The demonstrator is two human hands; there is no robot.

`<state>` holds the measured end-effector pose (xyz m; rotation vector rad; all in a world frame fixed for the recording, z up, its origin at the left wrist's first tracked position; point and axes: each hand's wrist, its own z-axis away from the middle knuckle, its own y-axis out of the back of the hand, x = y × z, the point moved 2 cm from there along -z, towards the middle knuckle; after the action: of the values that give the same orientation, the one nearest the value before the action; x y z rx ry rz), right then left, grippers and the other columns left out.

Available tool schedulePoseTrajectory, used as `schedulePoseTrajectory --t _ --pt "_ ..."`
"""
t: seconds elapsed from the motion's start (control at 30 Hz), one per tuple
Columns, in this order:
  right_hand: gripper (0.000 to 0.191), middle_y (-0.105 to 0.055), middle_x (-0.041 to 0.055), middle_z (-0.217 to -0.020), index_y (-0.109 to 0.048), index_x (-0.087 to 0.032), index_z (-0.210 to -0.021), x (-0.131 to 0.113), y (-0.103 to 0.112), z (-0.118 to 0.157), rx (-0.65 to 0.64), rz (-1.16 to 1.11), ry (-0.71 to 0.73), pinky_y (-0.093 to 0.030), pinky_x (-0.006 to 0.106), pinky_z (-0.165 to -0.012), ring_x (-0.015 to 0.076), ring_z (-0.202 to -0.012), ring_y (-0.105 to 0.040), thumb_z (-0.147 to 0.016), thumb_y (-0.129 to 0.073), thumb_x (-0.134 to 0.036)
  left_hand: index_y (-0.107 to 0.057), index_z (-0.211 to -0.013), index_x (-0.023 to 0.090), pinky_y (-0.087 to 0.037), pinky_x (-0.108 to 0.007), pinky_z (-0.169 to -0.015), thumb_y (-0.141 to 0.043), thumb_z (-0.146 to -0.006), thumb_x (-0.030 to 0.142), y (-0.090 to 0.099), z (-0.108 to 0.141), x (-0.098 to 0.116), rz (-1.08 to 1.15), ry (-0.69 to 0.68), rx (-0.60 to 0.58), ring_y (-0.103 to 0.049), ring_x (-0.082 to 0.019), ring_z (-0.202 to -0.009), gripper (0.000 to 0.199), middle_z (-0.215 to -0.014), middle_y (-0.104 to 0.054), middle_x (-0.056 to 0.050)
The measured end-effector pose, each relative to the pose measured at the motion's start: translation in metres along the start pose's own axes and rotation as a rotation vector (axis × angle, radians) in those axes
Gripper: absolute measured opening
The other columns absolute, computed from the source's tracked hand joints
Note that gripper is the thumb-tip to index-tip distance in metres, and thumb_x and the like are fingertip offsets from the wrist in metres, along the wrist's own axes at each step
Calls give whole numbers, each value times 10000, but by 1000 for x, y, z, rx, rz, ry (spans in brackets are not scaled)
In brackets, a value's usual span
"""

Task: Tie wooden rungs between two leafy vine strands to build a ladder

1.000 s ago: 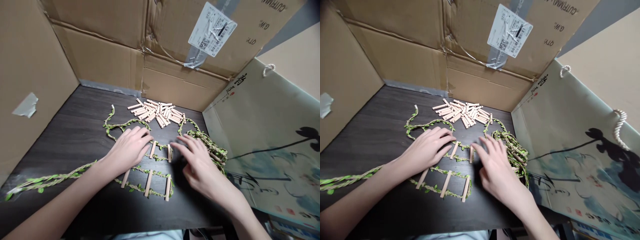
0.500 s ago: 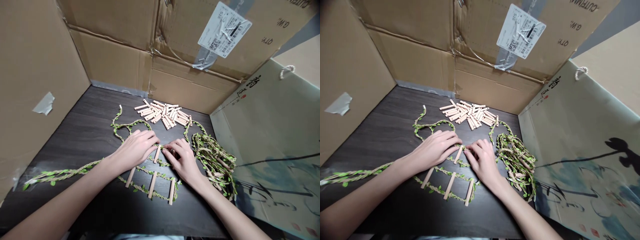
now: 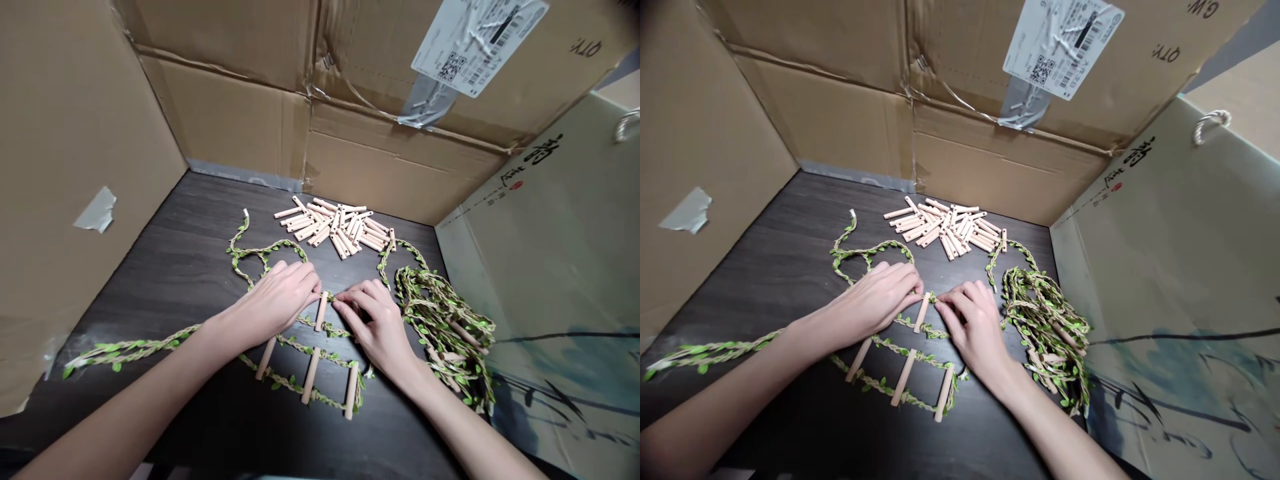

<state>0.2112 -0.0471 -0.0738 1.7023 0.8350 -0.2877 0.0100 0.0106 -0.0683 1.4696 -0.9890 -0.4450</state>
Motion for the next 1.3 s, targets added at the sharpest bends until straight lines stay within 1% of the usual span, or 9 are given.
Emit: schedulePoseTrajectory --t 0.3,0.37,0.4,0.43,0.5,0.57,0.73,0.97,1.3 --pt "182 -686 68 -907 -730 -204 -973 1 -1 -1 1 -7 -21 -473 391 -810 227 -887 -579 -1029 -591 -307 -560 -946 156 -292 -347 -760 -361 -1117 244 3 1 -1 2 -15 -25 -530 -183 -772 276 -908 -607 -40" --pt "187 -695 83 -998 -722 -205 -1050 0 1 -2 13 -23 -27 -481 401 -867 240 -963 -593 -1025 -598 -343 -571 -960 153 -303 -345 -770 -343 -1119 242 4 0 0 28 -6 -33 -547 -185 -793 292 -916 -617 -45" --pt "242 -696 97 -1087 -700 -203 -1145 -2 1 -2 12 -27 -18 -479 414 -914 253 -1031 -594 -1006 -629 -388 -581 -973 150 -309 -345 -779 -335 -1120 240 5 0 1 39 -1 -40 -559 -189 -816 300 -925 -623 -49" --pt "390 -683 114 -1190 -652 -201 -1267 -3 1 -3 0 -23 1 -469 433 -966 272 -1109 -583 -970 -675 -453 -591 -992 147 -316 -345 -790 -330 -1120 241 6 0 1 47 6 -48 -569 -193 -841 306 -939 -629 -55" --pt "784 -625 150 -1364 -486 -194 -1476 -8 0 -3 -49 13 72 -425 486 -1054 315 -1241 -534 -858 -765 -587 -606 -1027 142 -327 -346 -806 -331 -1119 247 8 -1 2 70 22 -59 -579 -199 -871 309 -965 -636 -63" --pt "964 -604 161 -1414 -377 -195 -1553 -11 -3 -3 -97 58 136 -383 525 -1091 338 -1288 -507 -802 -802 -624 -613 -1044 147 -335 -344 -814 -339 -1118 257 9 -1 2 119 43 -68 -582 -198 -880 305 -979 -637 -59" --pt "800 -676 125 -1291 -397 -219 -1540 -12 -8 -2 -77 54 120 -401 515 -1057 311 -1218 -551 -879 -771 -471 -631 -1036 163 -359 -334 -828 -385 -1101 258 13 -1 1 218 72 -85 -596 -193 -902 271 -995 -651 -47" --pt "880 -658 106 -1356 -343 -270 -1571 -8 -7 -3 -102 -62 98 -430 501 -1069 297 -1223 -571 -852 -821 -440 -642 -1020 163 -375 -339 -842 -396 -1099 280 14 0 -5 202 60 -57 -595 -191 -881 284 -987 -666 -52" --pt "841 -663 90 -1368 -374 -274 -1530 -7 -7 -3 -110 -56 71 -426 480 -1042 292 -1189 -568 -847 -825 -469 -637 -1029 150 -371 -338 -836 -384 -1108 281 13 0 -8 108 55 -82 -590 -201 -901 295 -984 -642 -59"
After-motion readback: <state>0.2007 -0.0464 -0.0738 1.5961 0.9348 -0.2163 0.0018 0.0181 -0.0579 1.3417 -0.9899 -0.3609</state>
